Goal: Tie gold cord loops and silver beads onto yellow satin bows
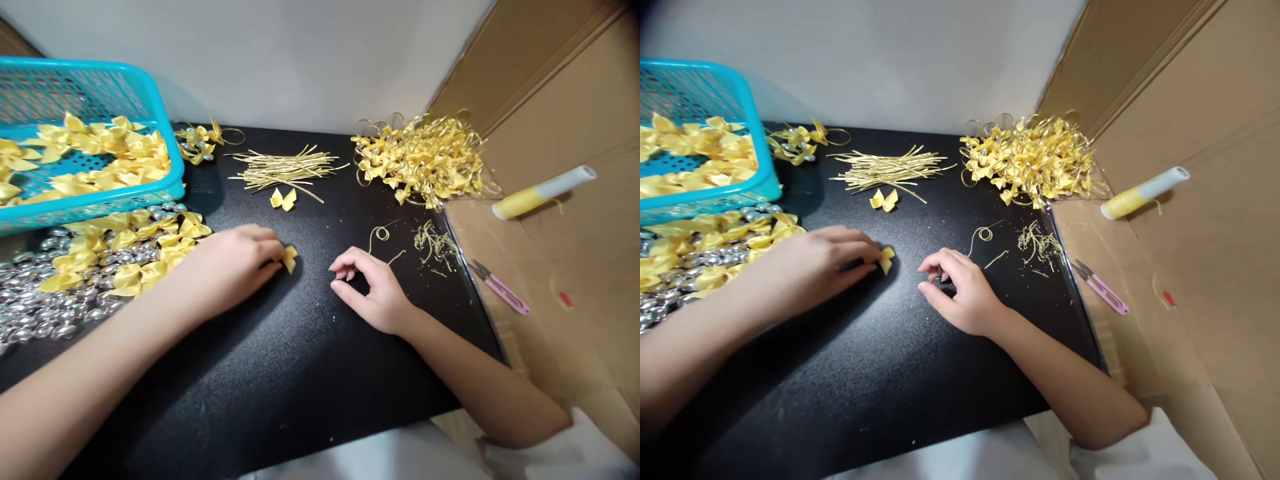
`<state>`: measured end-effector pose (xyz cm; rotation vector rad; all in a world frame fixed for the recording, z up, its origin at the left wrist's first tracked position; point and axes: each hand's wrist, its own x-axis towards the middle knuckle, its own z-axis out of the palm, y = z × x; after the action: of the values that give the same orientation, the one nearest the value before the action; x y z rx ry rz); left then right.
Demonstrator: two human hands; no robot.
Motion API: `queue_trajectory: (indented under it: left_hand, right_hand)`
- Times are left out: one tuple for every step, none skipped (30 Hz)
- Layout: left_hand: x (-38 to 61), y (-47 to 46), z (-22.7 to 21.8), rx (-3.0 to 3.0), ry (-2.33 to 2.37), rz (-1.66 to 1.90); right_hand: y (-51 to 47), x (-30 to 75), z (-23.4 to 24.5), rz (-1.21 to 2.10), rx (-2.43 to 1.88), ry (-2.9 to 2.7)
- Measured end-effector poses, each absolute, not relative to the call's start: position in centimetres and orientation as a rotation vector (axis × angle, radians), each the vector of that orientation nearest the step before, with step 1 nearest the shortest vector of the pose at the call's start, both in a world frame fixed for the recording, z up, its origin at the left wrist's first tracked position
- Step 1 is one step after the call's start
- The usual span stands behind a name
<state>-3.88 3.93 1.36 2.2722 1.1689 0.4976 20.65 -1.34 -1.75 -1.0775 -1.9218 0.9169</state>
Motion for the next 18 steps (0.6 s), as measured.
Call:
queue_trajectory:
  left_hand:
    - [-3.3,3.3,1.5,2.354,1.131,0.384]
    - [-2.7,2.7,1.5,2.368,1.076,0.354]
    - [-2.1,2.1,1.5,2.328,1.039,0.387]
    - [-1.6,1.6,1.4,2.209,1.034,0.482]
    - [-1.1,1.2,1.3,2.025,1.042,0.583]
    - [-0.6,0.8,1.2,1.788,1.054,0.675]
    - [-0.2,0.5,1.0,1.532,1.051,0.749]
    - [0.1,0.2,0.7,1.299,1.023,0.782]
    - [0.4,0.0,0.5,1.113,0.989,0.791]
    - [0.6,-0.2,0.2,0.979,0.963,0.787]
    - [0.8,-0.4,-0.1,0.899,0.942,0.775]
    - [0.9,-0.5,-0.3,0.861,0.929,0.769]
    - [1.0,-0.7,-0.5,0.855,0.915,0.770]
    - [1.0,-0.8,-0.7,0.874,0.896,0.779]
    - [1.0,-1.0,-0.8,0.908,0.868,0.797]
    - [0.9,-1.1,-0.8,0.952,0.834,0.816]
    - [0.8,-1.1,-0.8,1.001,0.801,0.838]
    - [0.7,-1.1,-0.8,1.057,0.774,0.849]
  right_hand:
    - [-1.3,20.6,-1.7,0.897,-1.078,-1.934]
    - [-1.3,20.6,-1.6,0.878,-1.076,-1.942]
    - [-1.2,20.5,-1.6,0.865,-1.073,-1.946]
    - [-1.2,20.5,-1.5,0.856,-1.068,-1.945]
    - [-1.2,20.5,-1.4,0.848,-1.065,-1.940]
    - [-1.3,20.5,-1.3,0.839,-1.064,-1.934]
    - [-1.3,20.5,-1.2,0.832,-1.063,-1.928]
    - [-1.4,20.4,-1.2,0.829,-1.063,-1.929]
    - [-1.4,20.4,-1.1,0.827,-1.066,-1.937]
    - [-1.5,20.3,-1.2,0.824,-1.071,-1.953]
    - [-1.5,20.2,-1.2,0.827,-1.078,-1.972]
    - [-1.5,20.2,-1.2,0.834,-1.086,-1.989]
    - [-1.5,20.2,-1.3,0.841,-1.095,-2.000]
    - [-1.5,20.2,-1.3,0.848,-1.101,-2.003]
    - [-1.5,20.2,-1.4,0.863,-1.096,-2.003]
    - [-1.4,20.3,-1.3,0.881,-1.082,-2.009]
    - [-1.4,20.4,-1.3,0.899,-1.062,-2.027]
    - [-1.3,20.5,-1.2,0.916,-1.036,-2.059]
